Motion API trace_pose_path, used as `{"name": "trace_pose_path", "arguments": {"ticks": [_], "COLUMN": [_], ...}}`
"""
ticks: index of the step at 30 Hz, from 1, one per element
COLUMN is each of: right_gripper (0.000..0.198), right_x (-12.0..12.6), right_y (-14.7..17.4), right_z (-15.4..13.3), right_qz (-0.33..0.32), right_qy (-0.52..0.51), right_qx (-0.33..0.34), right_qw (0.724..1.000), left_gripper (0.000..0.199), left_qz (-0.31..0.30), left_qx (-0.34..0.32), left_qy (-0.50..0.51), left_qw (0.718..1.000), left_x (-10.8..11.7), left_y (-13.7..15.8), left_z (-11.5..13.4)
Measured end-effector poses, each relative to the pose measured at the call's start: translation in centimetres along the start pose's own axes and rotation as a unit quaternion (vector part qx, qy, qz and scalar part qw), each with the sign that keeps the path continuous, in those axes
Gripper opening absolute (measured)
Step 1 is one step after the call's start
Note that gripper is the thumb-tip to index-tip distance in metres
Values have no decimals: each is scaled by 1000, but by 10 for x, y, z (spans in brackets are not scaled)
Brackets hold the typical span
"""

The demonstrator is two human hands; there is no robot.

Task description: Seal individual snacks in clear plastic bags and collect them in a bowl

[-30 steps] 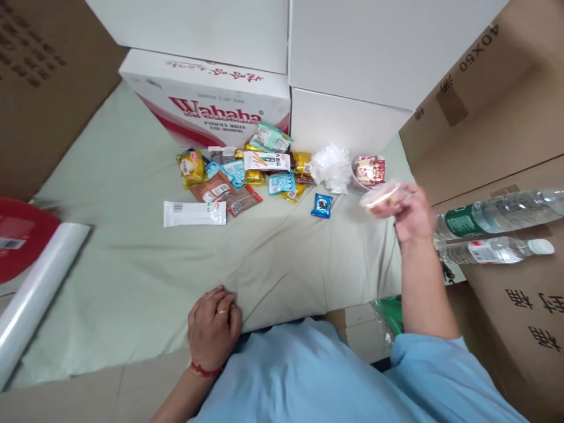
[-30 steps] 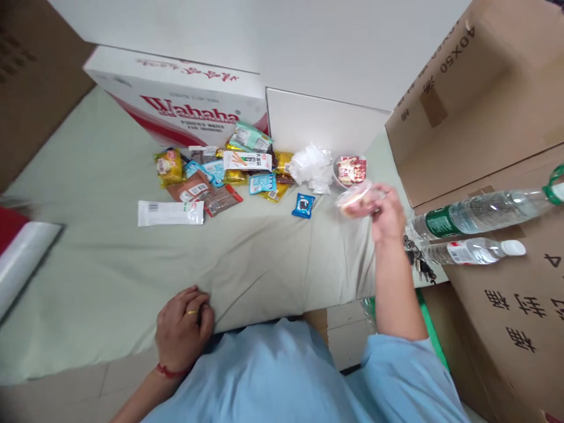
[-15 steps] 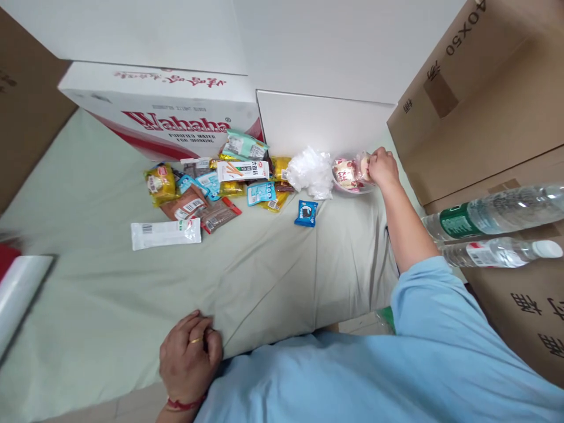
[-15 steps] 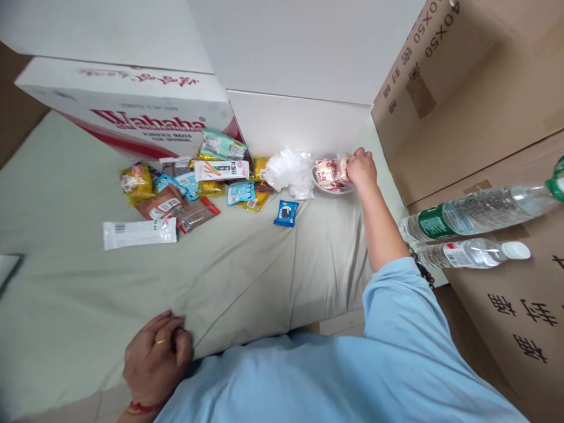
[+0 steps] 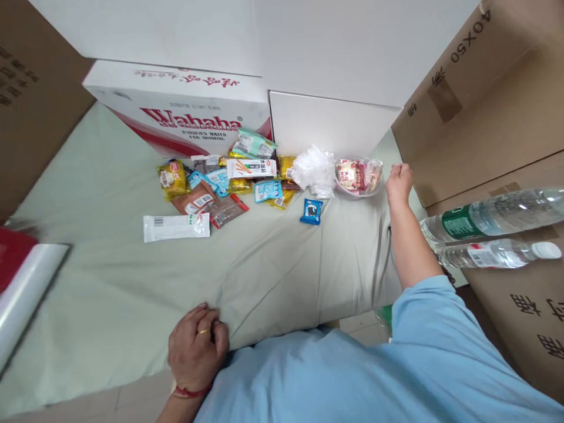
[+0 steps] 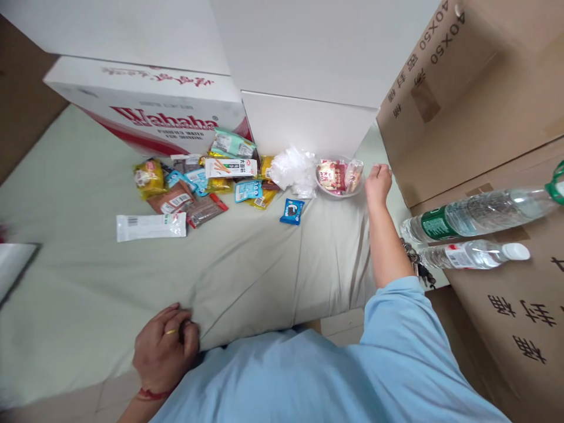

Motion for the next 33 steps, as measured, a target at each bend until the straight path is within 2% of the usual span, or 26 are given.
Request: {"name": "trace_pose_path", "arguments": {"ticks": [2, 5, 7, 9, 12, 16, 21, 24, 26, 28, 33], "right_gripper": [41, 36, 37, 35, 37, 38, 32, 28, 31, 33, 27], "right_x": [12, 19, 18, 16, 18, 29, 35, 38, 39, 37, 13], "right_y": [17, 50, 68, 78, 81, 74, 47, 30, 25, 28, 51], "right_z": [-27, -76, -98, -105, -94, -58, -3, 15, 11, -7, -86], "right_qz": [22, -71, -134, -168, -167, -132, -103, -105, -97, -76, -104], "right_qy": [13, 49, 93, 119, 110, 96, 47, 13, 10, 8, -84], "right_qx": [54, 195, 243, 239, 185, 123, 121, 104, 94, 96, 108], "right_qw": [998, 977, 956, 949, 962, 979, 986, 989, 991, 992, 985], "left_gripper": [21, 21, 22, 23, 23, 24, 24, 25, 26, 26, 25], "left_qz": [-4, -6, -7, -10, -14, -16, -8, -11, -14, -13, -3], "left_qx": [1, 3, 6, 11, 14, 7, 0, 3, 9, 14, 22], "left_qy": [-3, -3, 1, 2, -1, 0, -6, -9, -8, -7, -4], "left_qw": [1000, 1000, 1000, 1000, 1000, 1000, 1000, 1000, 1000, 1000, 1000], "left_x": [1, 1, 0, 0, -1, -1, -1, 0, 1, 0, 0], "left_y": [0, 1, 2, 2, 2, 2, 2, 1, 1, 1, 2], "left_z": [1, 1, 1, 0, 0, -2, -3, -1, 1, 1, 2]}}
Point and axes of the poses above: each hand's wrist, its own y-axis away from the middle knuckle, its own x-axis out of the back of the hand, z = x × y, the point moved 1 cm from there along -y, towards the middle knuckle, and after that the axes turned 14 degrees about x, right-handed, at the moved point
